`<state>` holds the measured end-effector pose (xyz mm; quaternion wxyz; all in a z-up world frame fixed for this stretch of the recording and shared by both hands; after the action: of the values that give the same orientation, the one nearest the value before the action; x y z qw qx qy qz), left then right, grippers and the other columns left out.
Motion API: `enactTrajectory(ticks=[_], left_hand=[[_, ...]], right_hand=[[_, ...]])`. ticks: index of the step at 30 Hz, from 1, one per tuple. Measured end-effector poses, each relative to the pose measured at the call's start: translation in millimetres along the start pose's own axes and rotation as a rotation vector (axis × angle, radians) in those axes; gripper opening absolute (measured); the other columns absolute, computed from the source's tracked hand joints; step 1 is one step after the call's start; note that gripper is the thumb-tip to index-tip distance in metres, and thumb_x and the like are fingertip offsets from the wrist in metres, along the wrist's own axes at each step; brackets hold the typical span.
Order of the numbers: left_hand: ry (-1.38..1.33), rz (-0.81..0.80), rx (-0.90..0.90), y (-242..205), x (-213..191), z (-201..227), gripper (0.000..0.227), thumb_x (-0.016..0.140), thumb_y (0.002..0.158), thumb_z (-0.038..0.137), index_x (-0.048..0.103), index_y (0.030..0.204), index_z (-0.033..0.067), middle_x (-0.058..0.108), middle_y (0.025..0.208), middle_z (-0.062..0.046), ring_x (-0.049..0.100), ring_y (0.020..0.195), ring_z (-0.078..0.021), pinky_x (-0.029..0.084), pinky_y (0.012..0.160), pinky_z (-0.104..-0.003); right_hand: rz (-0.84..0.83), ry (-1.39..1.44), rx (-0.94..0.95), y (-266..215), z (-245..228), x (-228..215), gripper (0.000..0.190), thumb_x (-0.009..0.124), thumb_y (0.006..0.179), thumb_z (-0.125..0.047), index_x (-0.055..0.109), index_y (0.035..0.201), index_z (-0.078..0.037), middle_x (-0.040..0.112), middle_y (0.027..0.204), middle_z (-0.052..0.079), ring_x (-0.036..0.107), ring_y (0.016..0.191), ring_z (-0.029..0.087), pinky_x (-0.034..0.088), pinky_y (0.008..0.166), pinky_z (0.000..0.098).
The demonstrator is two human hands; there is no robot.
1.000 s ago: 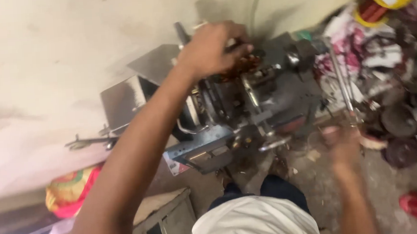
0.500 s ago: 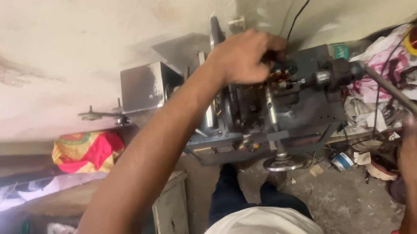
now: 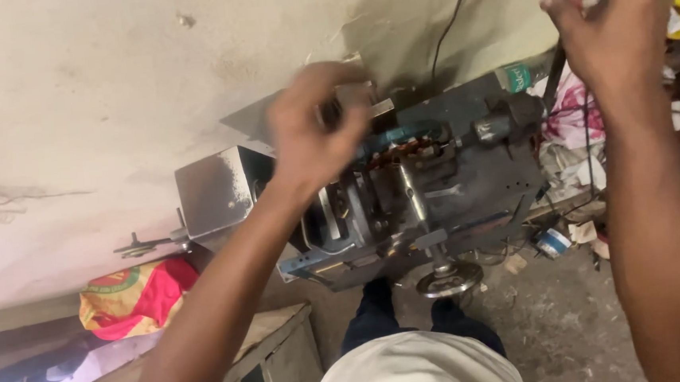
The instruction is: The person places a stator into a winding machine, secures it with a clamp, and rotates the handle to wind copper wire around the stator core. The person then removes the stator and handles a small metal ring.
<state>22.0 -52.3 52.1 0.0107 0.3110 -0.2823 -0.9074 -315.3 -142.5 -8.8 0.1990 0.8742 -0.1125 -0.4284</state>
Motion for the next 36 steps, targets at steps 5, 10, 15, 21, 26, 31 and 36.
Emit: enactTrajectory(ticks=[5,10,15,21,26,31,36], left_hand=[[0.314,-0.110,-0.162,-49.6,-28.8,-26.8,0.037,0.072,0.077,0.018,0.074,0.111,0.0030,0.067,0.125,-0.016,0.056,0.123,-0.0338,0.047,0.104,-0.049],[0.568,-0.374,-0.059,-64.3,-4.6,-27.2,0.056,0.081,0.057,0.030,0.076,0.105,0.0012,0.058,0.134,-0.025,0.043,0.127,-0.0439,0.036,0.100,-0.058],[0.478,-0.434,-0.103,-76.8,7.0,-49.6,0.030,0.079,0.072,0.025,0.080,0.097,0.0078,0.067,0.113,-0.009,0.052,0.108,-0.0322,0.041,0.088,-0.048],[0.390,-0.307,-0.057,-82.6,3.8,-47.0,0.023,0.077,0.078,0.020,0.079,0.097,0.0076,0.070,0.107,-0.003,0.055,0.098,-0.0267,0.041,0.083,-0.045],[0.392,-0.284,-0.119,-85.4,-1.5,-50.2,0.022,0.076,0.077,0.020,0.078,0.094,0.0063,0.069,0.110,-0.006,0.056,0.102,-0.0286,0.044,0.089,-0.048],[0.374,-0.330,-0.242,-93.4,-1.6,-62.3,0.028,0.077,0.078,0.022,0.078,0.098,0.0022,0.067,0.108,-0.010,0.056,0.105,-0.0278,0.044,0.088,-0.048],[0.243,-0.286,-0.241,-94.8,-3.2,-69.6,0.027,0.074,0.077,0.017,0.077,0.100,0.0036,0.069,0.114,-0.006,0.056,0.107,-0.0237,0.042,0.090,-0.047]], right_hand=[[0.043,0.001,-0.193,29.7,8.2,40.3,0.022,0.084,0.092,-0.010,0.067,0.101,0.001,0.073,0.096,0.013,0.071,0.086,0.027,0.054,0.076,0.0367],[0.039,-0.039,-0.309,31.5,5.6,54.4,0.018,0.079,0.090,-0.006,0.063,0.095,0.002,0.072,0.095,0.014,0.072,0.087,0.030,0.055,0.084,0.0425],[-0.018,0.004,0.050,26.0,22.5,58.5,0.032,0.086,0.100,-0.020,0.066,0.104,0.004,0.067,0.080,0.019,0.066,0.069,0.032,0.052,0.068,0.0444],[-0.172,0.200,0.149,-3.0,53.8,100.9,0.073,0.076,0.109,-0.017,0.023,0.154,0.006,0.072,0.107,0.021,0.069,0.091,0.030,0.056,0.085,0.0428],[-0.295,0.890,0.401,-62.0,-31.4,135.5,0.098,0.076,0.095,-0.026,0.007,0.162,-0.010,0.045,0.153,0.027,0.051,0.143,0.039,0.046,0.110,0.0516],[-0.627,1.055,0.722,-112.2,-102.3,176.0,0.099,0.078,0.080,-0.038,0.028,0.162,-0.016,0.043,0.160,0.020,0.042,0.146,0.041,0.030,0.115,0.0567],[-0.652,0.887,0.709,-110.2,-101.3,172.1,0.097,0.084,0.065,-0.027,0.040,0.151,-0.014,0.040,0.160,0.019,0.044,0.144,0.042,0.033,0.117,0.0637]])
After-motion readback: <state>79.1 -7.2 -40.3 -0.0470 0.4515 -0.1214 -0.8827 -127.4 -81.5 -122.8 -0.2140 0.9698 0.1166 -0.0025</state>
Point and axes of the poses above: each hand's wrist, its own y-axis towards the middle knuckle, its own x-axis out of the palm, z = x × y, the point moved 10 cm from there along y, towards the middle knuckle
